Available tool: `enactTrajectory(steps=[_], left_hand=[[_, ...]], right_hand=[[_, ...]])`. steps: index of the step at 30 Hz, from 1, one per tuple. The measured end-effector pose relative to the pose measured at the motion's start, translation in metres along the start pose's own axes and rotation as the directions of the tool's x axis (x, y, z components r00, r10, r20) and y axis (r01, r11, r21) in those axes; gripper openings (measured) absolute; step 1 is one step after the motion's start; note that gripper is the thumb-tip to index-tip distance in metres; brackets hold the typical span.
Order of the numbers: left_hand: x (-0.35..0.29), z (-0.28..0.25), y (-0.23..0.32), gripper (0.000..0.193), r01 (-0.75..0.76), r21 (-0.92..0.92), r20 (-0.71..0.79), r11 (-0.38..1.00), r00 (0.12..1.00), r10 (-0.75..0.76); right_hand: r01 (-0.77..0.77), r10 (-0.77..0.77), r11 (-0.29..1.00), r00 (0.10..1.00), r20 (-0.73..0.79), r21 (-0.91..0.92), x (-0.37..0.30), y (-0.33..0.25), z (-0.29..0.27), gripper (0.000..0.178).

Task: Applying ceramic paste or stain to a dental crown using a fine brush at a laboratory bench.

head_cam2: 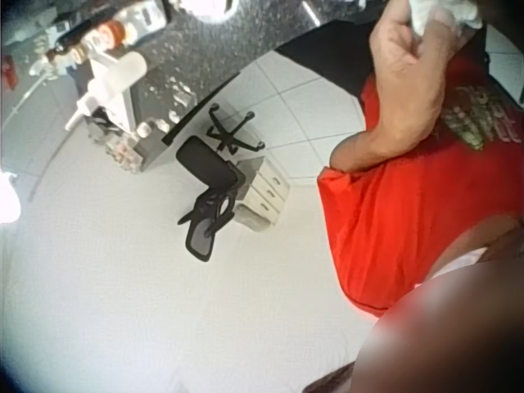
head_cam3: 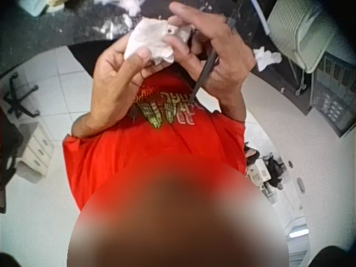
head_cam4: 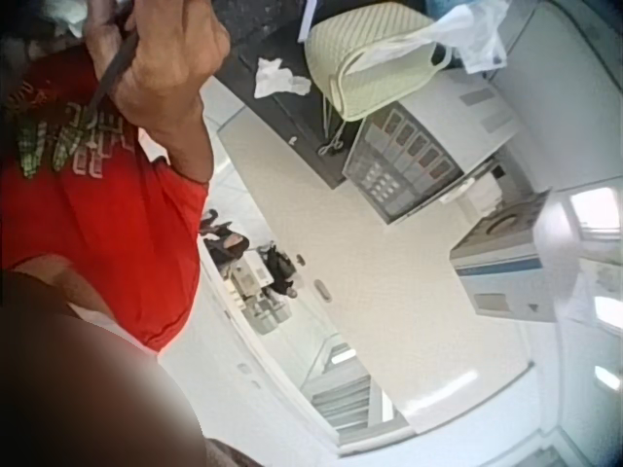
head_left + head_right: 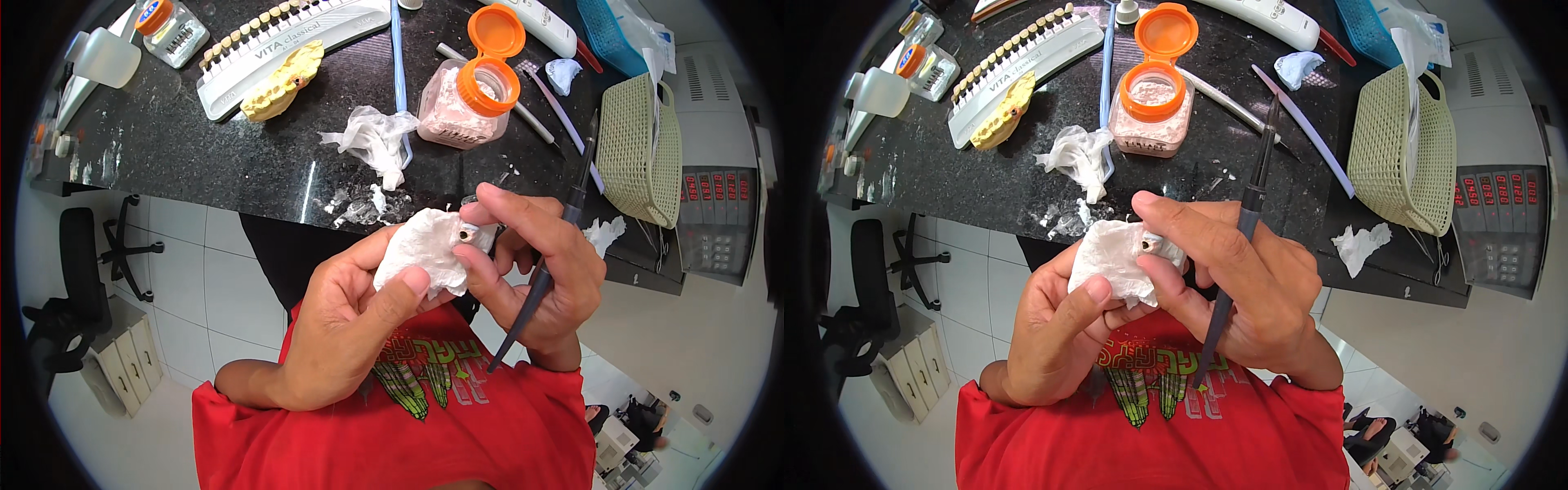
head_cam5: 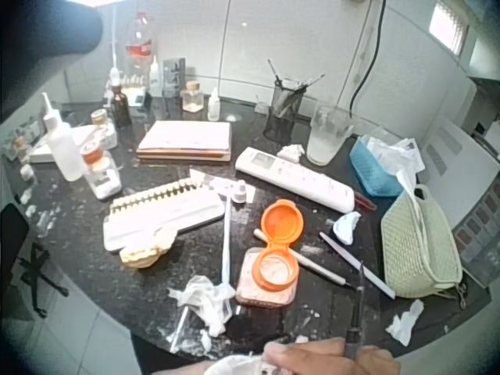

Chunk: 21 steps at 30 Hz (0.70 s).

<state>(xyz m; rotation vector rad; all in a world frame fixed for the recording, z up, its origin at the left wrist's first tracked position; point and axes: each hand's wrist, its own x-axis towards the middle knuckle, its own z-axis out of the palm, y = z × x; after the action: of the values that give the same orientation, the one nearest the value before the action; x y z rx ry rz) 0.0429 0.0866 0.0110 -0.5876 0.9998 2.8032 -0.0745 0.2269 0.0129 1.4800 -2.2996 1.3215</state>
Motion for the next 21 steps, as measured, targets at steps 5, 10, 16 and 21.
enactTrajectory(steps=[5,10,16,21], left_hand=[[0.001,-0.002,-0.002,0.045,-0.026,0.036,0.000,0.999,1.000,0.026],[0.002,-0.004,-0.003,0.043,-0.056,0.060,0.010,0.997,0.998,0.055],[0.003,0.007,-0.002,0.045,-0.079,-0.005,-0.088,0.997,0.993,0.078],[0.002,0.011,-0.001,0.046,-0.036,-0.067,-0.096,0.997,0.995,0.030]], right_hand=[[-0.055,0.056,0.998,0.998,-0.013,0.030,-0.002,-0.001,0.003,0.046],[-0.066,0.068,0.997,0.997,-0.032,0.042,-0.001,-0.002,0.003,0.046],[-0.022,0.024,0.999,0.999,-0.049,0.026,-0.003,-0.006,-0.003,0.045],[0.025,-0.025,1.000,1.000,0.013,0.005,0.002,-0.006,-0.003,0.042]])
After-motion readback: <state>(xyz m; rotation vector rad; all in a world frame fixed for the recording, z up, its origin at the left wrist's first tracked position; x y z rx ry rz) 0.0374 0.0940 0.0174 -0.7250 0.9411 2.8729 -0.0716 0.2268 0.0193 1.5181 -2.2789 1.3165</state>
